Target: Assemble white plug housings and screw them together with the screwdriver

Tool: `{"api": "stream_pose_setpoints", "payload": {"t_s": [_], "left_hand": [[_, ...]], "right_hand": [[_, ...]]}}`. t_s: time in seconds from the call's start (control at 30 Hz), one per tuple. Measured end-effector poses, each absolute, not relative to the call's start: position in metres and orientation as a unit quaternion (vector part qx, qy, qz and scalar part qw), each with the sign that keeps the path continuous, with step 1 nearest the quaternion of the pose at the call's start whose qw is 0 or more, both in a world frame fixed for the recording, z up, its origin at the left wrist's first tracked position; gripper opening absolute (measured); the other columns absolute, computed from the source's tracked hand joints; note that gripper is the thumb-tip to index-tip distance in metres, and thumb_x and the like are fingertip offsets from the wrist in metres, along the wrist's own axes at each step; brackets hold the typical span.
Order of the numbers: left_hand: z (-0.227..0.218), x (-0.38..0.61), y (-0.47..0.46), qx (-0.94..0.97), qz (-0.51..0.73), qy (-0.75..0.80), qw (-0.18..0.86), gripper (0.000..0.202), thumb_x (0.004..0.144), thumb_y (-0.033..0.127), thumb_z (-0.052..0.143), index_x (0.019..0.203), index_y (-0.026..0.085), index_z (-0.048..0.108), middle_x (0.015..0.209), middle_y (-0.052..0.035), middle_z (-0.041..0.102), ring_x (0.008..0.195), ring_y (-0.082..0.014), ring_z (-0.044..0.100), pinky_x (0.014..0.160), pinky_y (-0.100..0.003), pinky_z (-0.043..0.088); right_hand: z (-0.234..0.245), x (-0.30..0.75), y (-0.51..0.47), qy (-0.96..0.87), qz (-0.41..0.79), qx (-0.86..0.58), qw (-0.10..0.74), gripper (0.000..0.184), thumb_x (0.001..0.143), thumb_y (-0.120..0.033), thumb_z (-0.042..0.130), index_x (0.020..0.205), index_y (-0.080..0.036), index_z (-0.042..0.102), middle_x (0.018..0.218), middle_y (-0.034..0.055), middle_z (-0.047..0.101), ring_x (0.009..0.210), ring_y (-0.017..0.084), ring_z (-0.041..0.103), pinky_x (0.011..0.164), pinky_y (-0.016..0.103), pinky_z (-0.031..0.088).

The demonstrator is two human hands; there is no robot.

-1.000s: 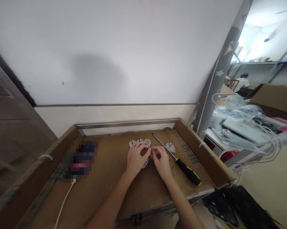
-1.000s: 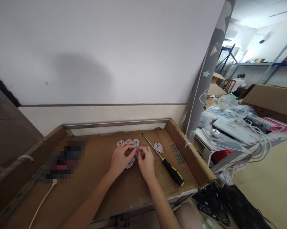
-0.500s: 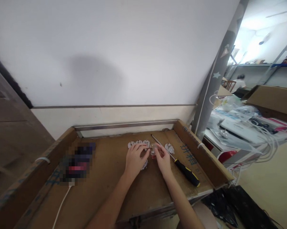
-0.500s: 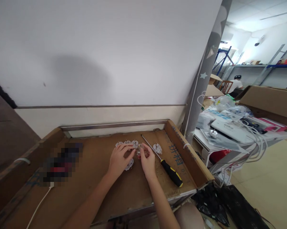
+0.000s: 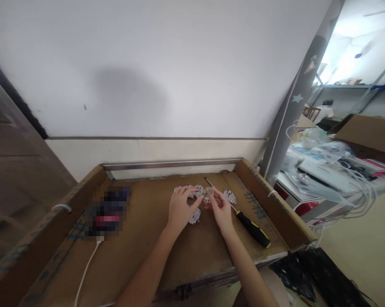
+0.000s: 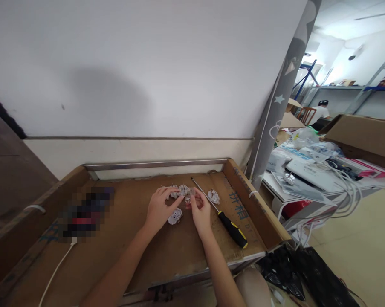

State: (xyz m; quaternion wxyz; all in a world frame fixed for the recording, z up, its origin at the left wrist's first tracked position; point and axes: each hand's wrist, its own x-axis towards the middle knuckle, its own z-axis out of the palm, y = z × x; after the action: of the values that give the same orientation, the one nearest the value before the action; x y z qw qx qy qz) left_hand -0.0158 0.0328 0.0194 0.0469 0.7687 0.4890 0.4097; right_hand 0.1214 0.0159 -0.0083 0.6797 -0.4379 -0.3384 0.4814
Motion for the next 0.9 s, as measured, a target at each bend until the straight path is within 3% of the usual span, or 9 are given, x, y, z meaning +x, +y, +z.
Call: {"api": "stream_pose_setpoints", "payload": {"t_s": [0.17,0.4,0.7,0.9], "left_hand": [[0.019,-0.024,0.016,0.850,0.291,0.429,0.093,0.007,0.072,0.023,0.064,0.079,0.024,0.062,0.092,0.0012,0.067,0.092,-0.0206,0.057,0.088,-0.037,0.038],[0.008,-0.039,-0.004,0.881,0.228,0.412,0.041,0.007,0.076,0.018,0.058,0.081,0.023,0.060,0.089,-0.0004,0.064,0.088,-0.0200,0.054,0.086,-0.036,0.037],[0.005,-0.032,0.001,0.871,0.266,0.413,0.001,0.002,0.078,0.023,0.059,0.078,0.024,0.062,0.090,0.0001,0.067,0.085,-0.0195,0.058,0.082,-0.036,0.040],[0.015,-0.038,0.009,0.807,0.352,0.473,0.043,0.008,0.080,0.026,0.058,0.084,0.025,0.064,0.084,0.0011,0.071,0.080,-0.0190,0.063,0.077,-0.034,0.043]], "right_hand": [[-0.006,0.129,0.016,-0.280,0.498,-0.430,0.699,0.064,0.059,-0.045,0.073,0.116,-0.021,0.056,0.080,-0.0001,0.061,0.069,0.016,0.066,0.065,0.031,0.055],[-0.002,0.125,0.016,-0.271,0.522,-0.413,0.695,0.064,0.057,-0.041,0.076,0.116,-0.022,0.056,0.078,-0.0023,0.060,0.065,0.015,0.065,0.062,0.031,0.054],[0.000,0.126,0.014,-0.277,0.546,-0.410,0.676,0.061,0.055,-0.041,0.077,0.111,-0.023,0.060,0.078,-0.0028,0.061,0.065,0.014,0.065,0.066,0.030,0.054],[-0.003,0.125,0.017,-0.285,0.551,-0.423,0.660,0.059,0.055,-0.038,0.077,0.109,-0.021,0.062,0.082,0.0000,0.063,0.066,0.014,0.064,0.068,0.031,0.053]]}}
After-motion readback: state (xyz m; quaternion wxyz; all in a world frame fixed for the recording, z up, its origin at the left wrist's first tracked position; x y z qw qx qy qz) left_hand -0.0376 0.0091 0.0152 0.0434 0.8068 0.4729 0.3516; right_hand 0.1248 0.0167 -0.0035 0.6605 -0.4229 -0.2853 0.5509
